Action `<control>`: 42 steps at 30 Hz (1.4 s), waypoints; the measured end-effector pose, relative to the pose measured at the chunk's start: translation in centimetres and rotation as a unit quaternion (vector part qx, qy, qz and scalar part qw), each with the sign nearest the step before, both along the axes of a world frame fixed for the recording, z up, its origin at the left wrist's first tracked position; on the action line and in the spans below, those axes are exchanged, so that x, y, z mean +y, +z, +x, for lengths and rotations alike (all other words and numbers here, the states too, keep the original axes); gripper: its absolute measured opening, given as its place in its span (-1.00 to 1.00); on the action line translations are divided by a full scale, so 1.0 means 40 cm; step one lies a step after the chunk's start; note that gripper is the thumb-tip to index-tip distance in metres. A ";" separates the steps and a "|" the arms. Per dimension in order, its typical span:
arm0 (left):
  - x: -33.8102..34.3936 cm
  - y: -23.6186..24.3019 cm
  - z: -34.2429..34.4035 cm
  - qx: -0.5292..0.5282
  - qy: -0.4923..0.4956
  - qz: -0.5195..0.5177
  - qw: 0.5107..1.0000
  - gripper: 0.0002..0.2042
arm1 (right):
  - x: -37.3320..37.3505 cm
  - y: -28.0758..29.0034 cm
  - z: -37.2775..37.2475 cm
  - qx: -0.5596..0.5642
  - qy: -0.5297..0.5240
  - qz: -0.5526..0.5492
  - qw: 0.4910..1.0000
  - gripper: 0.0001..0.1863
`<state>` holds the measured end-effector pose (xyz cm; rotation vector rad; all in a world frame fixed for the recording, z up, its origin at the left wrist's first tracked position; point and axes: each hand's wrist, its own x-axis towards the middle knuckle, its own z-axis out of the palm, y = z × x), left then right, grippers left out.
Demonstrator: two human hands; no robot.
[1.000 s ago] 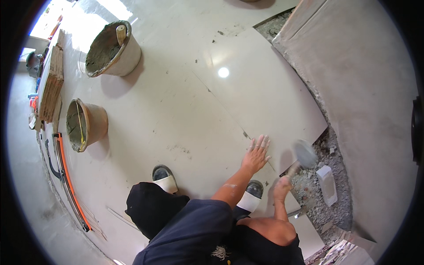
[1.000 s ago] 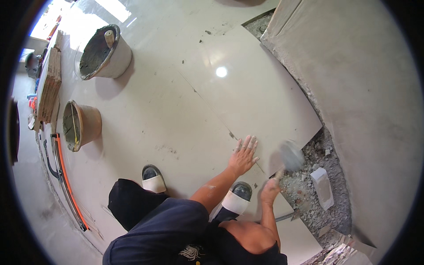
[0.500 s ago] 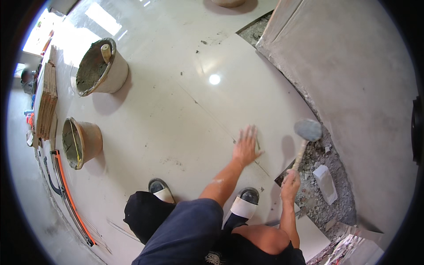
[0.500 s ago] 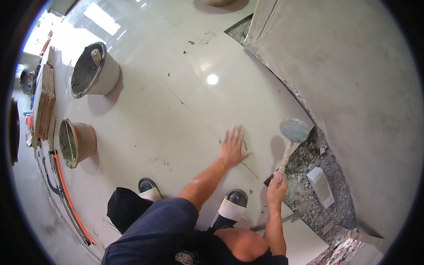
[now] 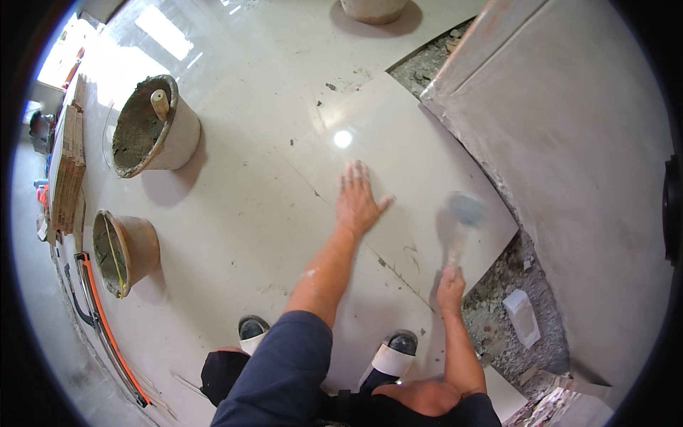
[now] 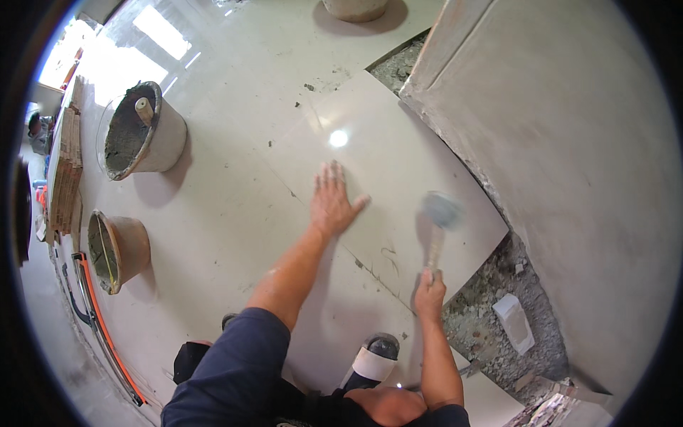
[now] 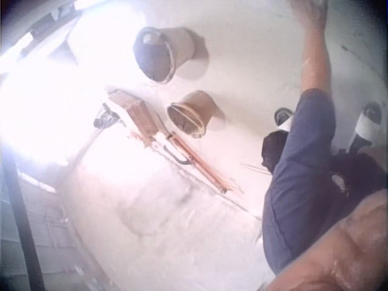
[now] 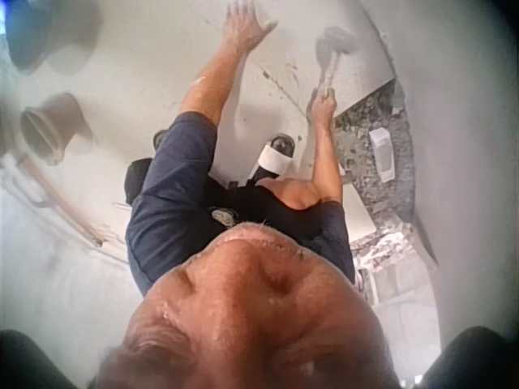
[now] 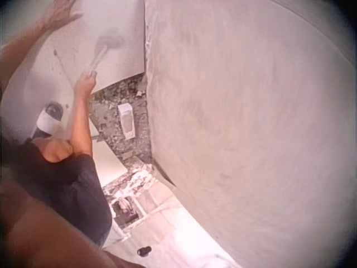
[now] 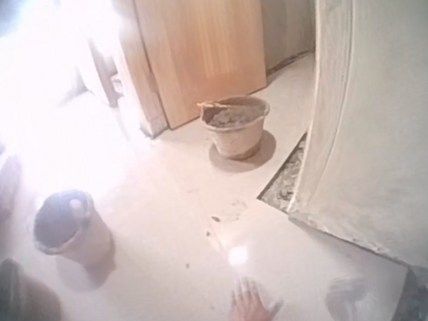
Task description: The person places a large white tile onto a cemented floor area, adjusts its position by hand, and uses a rubber mallet to tap the tile into place. They spread cement with a trowel and continue tapping the tile to ensure it is level and secure.
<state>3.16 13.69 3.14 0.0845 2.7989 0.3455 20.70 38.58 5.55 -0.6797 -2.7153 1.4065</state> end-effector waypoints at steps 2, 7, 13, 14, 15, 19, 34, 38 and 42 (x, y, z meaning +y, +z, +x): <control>-0.068 -0.014 -0.087 0.023 0.059 -0.007 0.998 -0.04 | -0.008 0.009 -0.033 -0.039 0.028 0.050 0.998 -0.52; -0.152 -0.044 -0.206 0.057 0.134 -0.005 0.989 -0.09 | -0.016 0.011 -0.085 0.045 -0.071 -0.123 0.989 -0.51; -0.168 -0.055 -0.223 0.056 0.127 0.011 0.990 -0.17 | -0.086 0.003 -0.193 -0.080 -0.042 -0.028 0.996 -0.57; -0.171 -0.052 -0.224 0.053 0.121 0.013 0.991 -0.17 | -0.093 0.018 -0.203 -0.078 -0.128 -0.063 0.987 -0.59; -0.174 -0.049 -0.222 0.044 0.110 0.013 0.993 -0.18 | -0.107 0.017 -0.224 -0.028 -0.149 -0.124 0.980 -0.61; -0.179 -0.042 -0.223 0.023 0.114 0.018 0.993 -0.20 | -0.173 -0.013 -0.323 -0.117 0.023 -0.020 0.993 -0.59; -0.178 -0.066 -0.221 0.048 0.113 0.021 0.992 -0.24 | -0.349 0.023 -0.522 -0.030 0.088 -0.016 0.996 -0.44; -0.179 -0.071 -0.224 0.064 0.114 0.023 0.991 -0.24 | -0.349 0.016 -0.523 -0.025 0.129 0.048 0.990 -0.43; -0.178 -0.076 -0.215 0.078 0.115 0.025 0.990 -0.24 | -0.324 -0.006 -0.486 -0.009 0.112 0.032 0.993 -0.45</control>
